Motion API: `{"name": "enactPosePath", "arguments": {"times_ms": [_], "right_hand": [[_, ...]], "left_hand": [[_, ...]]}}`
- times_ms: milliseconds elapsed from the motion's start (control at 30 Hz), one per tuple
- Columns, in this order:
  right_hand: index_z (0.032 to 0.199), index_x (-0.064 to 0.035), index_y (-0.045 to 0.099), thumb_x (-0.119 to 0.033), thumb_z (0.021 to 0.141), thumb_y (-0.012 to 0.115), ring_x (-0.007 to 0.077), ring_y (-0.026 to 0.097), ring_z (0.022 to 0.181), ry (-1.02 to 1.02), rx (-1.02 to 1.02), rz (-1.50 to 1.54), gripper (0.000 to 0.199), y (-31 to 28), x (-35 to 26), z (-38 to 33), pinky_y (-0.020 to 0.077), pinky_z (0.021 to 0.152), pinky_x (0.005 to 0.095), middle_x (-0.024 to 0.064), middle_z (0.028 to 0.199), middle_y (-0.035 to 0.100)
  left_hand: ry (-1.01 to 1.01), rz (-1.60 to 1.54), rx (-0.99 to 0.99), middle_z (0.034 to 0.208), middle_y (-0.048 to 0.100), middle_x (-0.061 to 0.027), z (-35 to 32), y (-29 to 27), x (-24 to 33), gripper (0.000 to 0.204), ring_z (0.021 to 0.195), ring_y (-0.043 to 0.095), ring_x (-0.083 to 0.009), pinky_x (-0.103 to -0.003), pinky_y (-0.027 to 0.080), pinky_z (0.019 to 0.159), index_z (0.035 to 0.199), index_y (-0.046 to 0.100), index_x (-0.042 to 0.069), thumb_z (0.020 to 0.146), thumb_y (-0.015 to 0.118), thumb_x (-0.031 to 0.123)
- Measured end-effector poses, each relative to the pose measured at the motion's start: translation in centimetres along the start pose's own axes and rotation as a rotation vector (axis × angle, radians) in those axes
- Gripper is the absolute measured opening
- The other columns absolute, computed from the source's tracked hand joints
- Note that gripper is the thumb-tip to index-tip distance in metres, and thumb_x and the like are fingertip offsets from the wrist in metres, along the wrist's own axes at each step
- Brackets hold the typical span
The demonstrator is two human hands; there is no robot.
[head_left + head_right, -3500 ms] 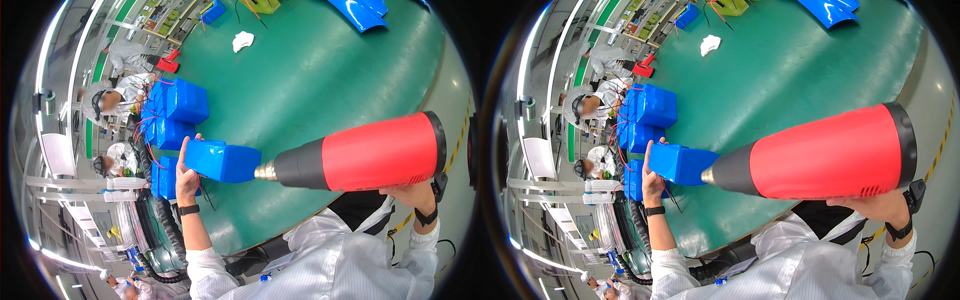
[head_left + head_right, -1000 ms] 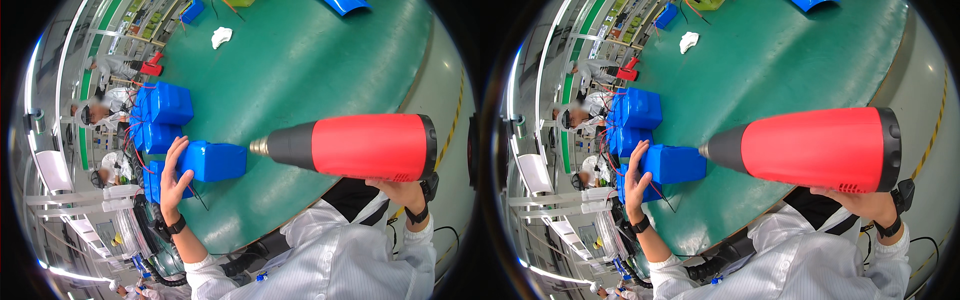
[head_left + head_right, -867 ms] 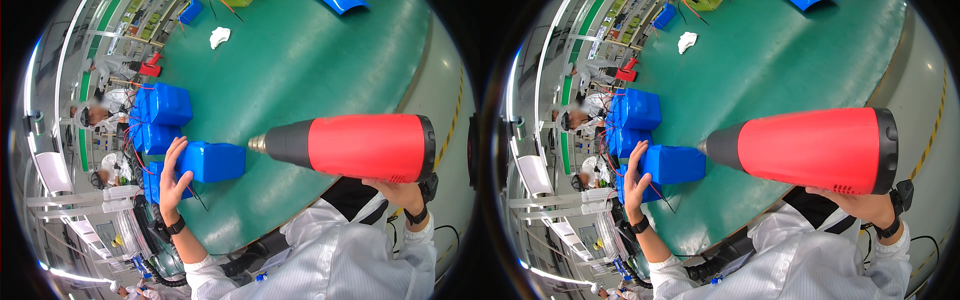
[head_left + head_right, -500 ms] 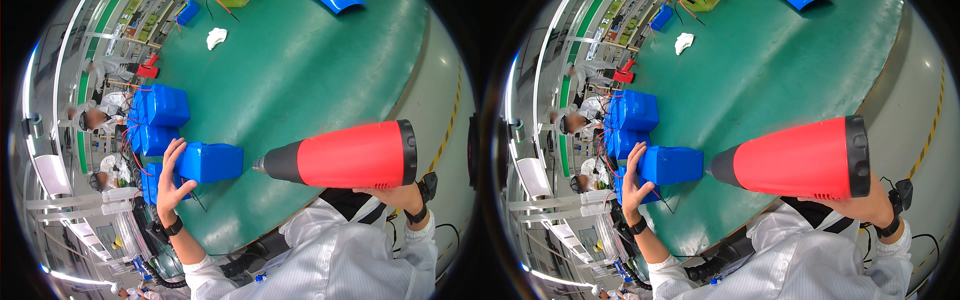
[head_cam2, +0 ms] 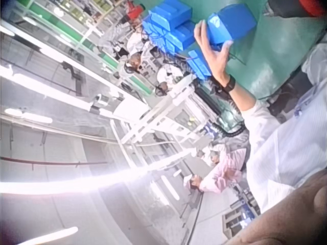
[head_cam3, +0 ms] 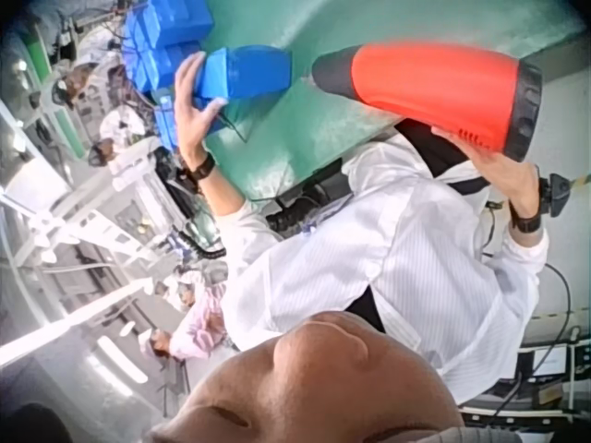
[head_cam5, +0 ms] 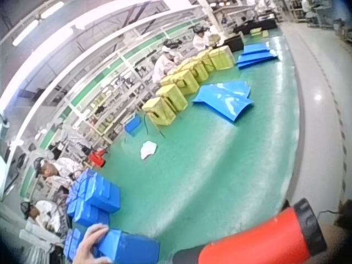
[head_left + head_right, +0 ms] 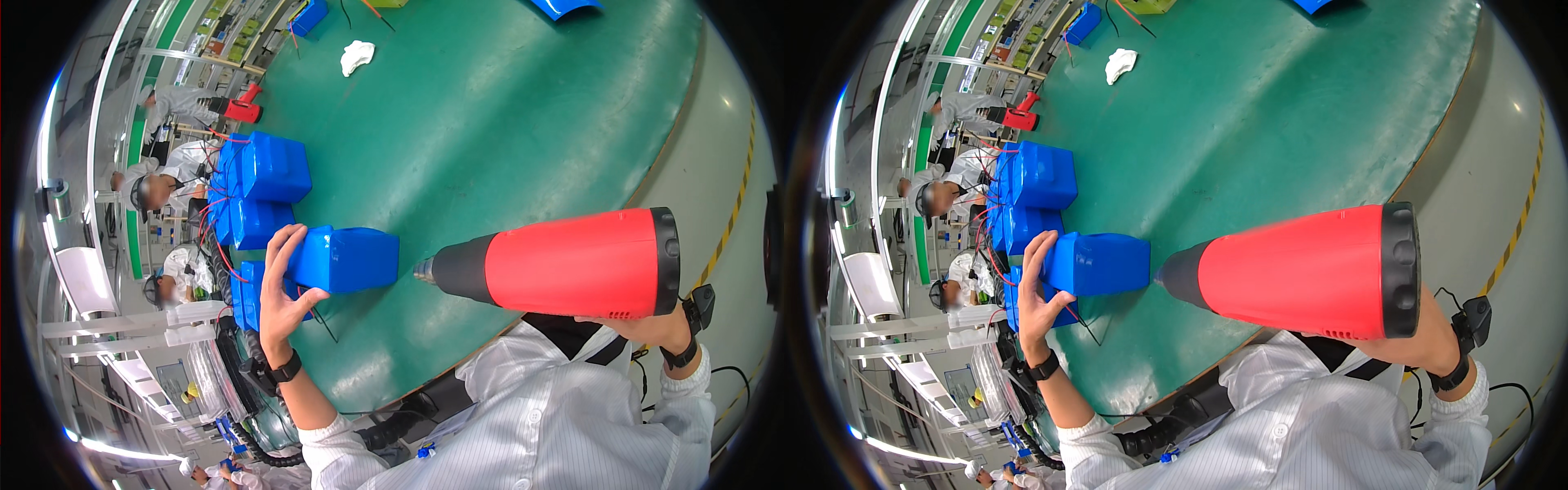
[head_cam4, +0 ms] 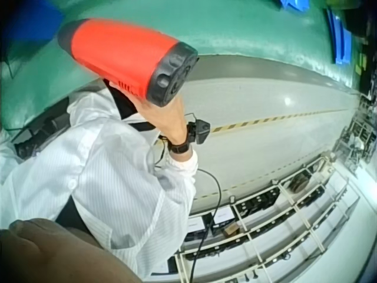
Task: Using a heat gun to shrink blue plastic wrap around battery packs in a factory setting.
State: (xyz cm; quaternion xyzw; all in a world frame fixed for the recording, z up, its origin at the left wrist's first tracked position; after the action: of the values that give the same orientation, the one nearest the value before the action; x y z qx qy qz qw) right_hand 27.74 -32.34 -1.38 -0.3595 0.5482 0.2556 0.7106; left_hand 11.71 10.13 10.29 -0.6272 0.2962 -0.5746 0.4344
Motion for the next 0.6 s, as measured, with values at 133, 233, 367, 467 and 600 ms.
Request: {"name": "enactPosePath", "arguments": {"times_ms": [133,233,367,467,600], "right_hand": [[0.113,-0.0039,0.07,-0.014,0.076,0.088,0.0258,0.07,0.093,0.15,-0.06,0.157,0.042,0.0,1.4,-0.7,0.0539,0.084,0.0376,0.0091,0.106,0.073],[0.113,-0.003,0.07,-0.012,0.079,0.086,0.0226,0.072,0.09,0.019,-0.004,0.082,0.038,-0.4,-0.5,-0.1,0.0558,0.082,0.0358,0.0089,0.103,0.074],[0.112,-0.0016,0.071,-0.008,0.081,0.084,0.0187,0.074,0.085,0.155,0.094,0.278,0.034,-0.5,-0.1,-0.5,0.0584,0.079,0.0333,0.008,0.104,0.075],[0.107,-0.0017,0.072,-0.007,0.083,0.083,0.0179,0.072,0.084,0.098,0.132,0.173,0.027,-1.2,-0.6,-0.2,0.0573,0.077,0.0326,0.0063,0.099,0.074],[0.104,-0.0023,0.072,-0.007,0.085,0.081,0.0174,0.069,0.082,-0.008,0.207,0.001,0.022,-0.8,-1.2,0.3,0.055,0.075,0.032,0.0037,0.089,0.072]], "left_hand": [[-0.048,0.085,0.068,0.14,0.049,-0.0151,0.1,0.6,1.0,0.089,0.133,0.046,-0.0311,-0.044,0.034,0.113,0.144,0.053,0.006,0.074,0.08,0.053],[-0.063,0.255,0.132,0.132,0.052,-0.0151,0.3,1.1,1.8,0.079,0.124,0.05,-0.0323,-0.044,0.037,0.109,0.142,0.055,0.007,0.079,0.077,0.048],[-0.184,0.452,0.227,0.119,0.054,-0.0155,0.4,1.9,2.9,0.059,0.11,0.054,-0.0329,-0.042,0.04,0.102,0.138,0.057,0.005,0.092,0.069,0.04],[-0.278,0.466,0.305,0.109,0.055,-0.0136,0.1,1.9,2.7,0.057,0.101,0.052,-0.0317,-0.042,0.04,0.096,0.138,0.059,0.006,0.094,0.068,0.042],[-0.344,0.44,0.289,0.107,0.054,-0.0141,-0.8,1.7,3.0,0.054,0.1,0.052,-0.0301,-0.039,0.041,0.094,0.14,0.057,0.003,0.098,0.064,0.037]]}}
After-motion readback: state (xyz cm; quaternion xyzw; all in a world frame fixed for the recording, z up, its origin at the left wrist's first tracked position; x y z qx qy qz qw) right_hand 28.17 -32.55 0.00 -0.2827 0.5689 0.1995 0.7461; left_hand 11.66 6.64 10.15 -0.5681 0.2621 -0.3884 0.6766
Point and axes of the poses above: each hand's wrist, its own z-axis towards the middle knuckle, its own y-axis out of the palm, x = y × z, the point moved 3 cm from there along z, towards the middle knuckle
